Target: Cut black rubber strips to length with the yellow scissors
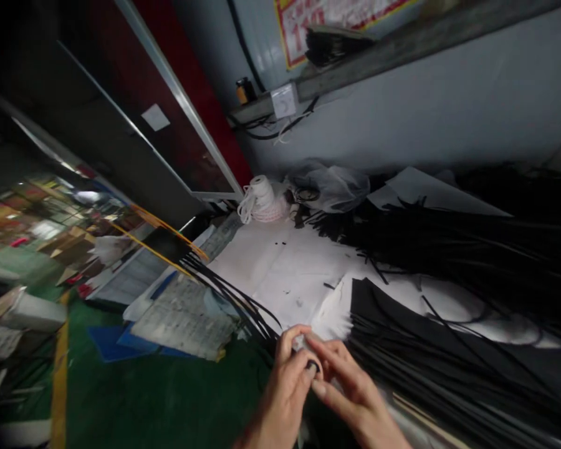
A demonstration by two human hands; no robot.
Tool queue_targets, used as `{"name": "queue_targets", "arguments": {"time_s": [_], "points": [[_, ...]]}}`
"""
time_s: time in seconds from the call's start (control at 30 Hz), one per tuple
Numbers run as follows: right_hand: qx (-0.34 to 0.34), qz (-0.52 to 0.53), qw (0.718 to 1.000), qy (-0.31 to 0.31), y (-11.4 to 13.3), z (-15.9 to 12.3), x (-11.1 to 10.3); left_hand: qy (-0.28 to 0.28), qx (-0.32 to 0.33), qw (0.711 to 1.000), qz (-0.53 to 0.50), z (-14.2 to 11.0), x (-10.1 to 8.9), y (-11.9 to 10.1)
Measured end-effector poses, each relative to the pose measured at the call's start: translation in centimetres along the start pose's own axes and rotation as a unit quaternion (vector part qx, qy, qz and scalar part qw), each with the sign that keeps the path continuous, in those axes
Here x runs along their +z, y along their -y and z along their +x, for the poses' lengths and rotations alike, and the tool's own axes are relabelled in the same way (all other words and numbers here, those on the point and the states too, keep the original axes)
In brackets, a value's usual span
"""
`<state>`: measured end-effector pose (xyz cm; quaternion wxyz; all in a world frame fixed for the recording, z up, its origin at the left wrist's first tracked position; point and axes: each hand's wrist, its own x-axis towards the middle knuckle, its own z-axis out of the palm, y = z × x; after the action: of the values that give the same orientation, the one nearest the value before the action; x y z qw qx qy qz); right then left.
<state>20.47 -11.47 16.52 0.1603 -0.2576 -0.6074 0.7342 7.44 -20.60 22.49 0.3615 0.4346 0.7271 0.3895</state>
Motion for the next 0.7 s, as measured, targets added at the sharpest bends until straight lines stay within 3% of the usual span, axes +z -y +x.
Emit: {"name": "queue_targets", "arguments": {"time_s": [0.07, 0.2, 0.43, 0.53, 0.7], "points": [[-0.032, 0.049, 0.998, 0.025, 0.5, 0.7, 3.8, -0.044, 0.003, 0.999, -0.031, -1.3, -1.4, -0.1], [-0.045, 0.107, 0.993, 0.031, 0.9, 0.8, 8.1, -0.071, -0.011, 0.993, -0.098, -4.1, -5.2, -0.1], [-0.126, 0.049, 0.99, -0.043, 5.0, 0.8, 16.0, -0.095, -0.021, 0.957, -0.273, -7.4, -9.8, 0.2], [-0.163, 0.025, 0.983, -0.078, 5.7, 0.7, 18.5, -0.106, -0.028, 0.938, -0.328, -8.5, -11.6, -0.2], [-0.219, 0.007, 0.966, -0.138, 4.4, 0.2, 21.3, -0.147, -0.013, 0.93, -0.336, -10.4, -14.0, -0.3]]}}
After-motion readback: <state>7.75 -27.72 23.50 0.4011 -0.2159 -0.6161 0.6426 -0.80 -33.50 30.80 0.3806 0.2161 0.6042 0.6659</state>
